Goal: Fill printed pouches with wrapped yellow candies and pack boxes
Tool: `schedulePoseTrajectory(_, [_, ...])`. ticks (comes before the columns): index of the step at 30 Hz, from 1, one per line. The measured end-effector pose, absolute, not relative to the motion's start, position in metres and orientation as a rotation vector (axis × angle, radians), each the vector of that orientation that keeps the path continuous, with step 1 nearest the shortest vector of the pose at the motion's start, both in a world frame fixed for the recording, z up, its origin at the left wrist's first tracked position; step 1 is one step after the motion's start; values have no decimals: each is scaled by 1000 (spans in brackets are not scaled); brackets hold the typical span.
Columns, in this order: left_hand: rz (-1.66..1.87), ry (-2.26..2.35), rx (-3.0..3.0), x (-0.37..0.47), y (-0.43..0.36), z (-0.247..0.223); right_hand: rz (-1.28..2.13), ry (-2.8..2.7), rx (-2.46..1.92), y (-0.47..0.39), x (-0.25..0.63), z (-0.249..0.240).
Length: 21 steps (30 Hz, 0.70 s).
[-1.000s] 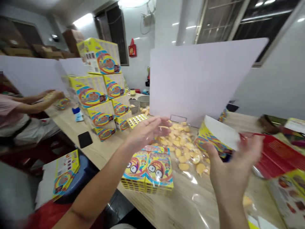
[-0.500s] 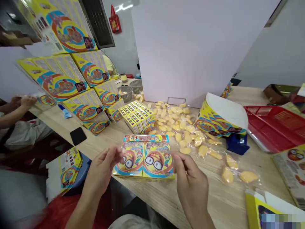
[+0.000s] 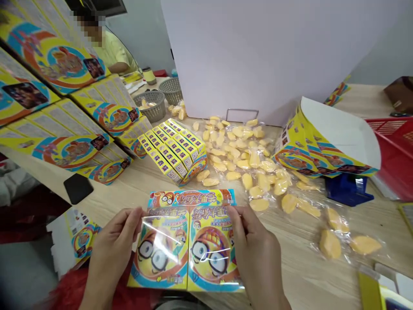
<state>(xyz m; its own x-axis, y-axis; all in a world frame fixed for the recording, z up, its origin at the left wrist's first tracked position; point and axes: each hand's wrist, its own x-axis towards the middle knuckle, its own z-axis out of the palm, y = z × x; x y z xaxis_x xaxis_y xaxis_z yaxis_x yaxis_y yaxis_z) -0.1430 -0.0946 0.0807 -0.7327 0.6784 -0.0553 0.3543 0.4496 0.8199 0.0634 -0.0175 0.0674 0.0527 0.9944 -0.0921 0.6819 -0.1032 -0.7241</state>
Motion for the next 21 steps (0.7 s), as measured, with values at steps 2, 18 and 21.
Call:
schedulePoseTrajectory(2, [1170, 2324, 876, -147, -92, 76, 829, -1701, -1872, -12, 64, 65])
schedulePoseTrajectory(18, [784, 2453, 929, -156, -77, 64, 708, -1843, -1805, 8, 61, 57])
schedulePoseTrajectory(21, [595, 2592, 1072, -157, -76, 66, 613, -1928, -1786, 9, 64, 54])
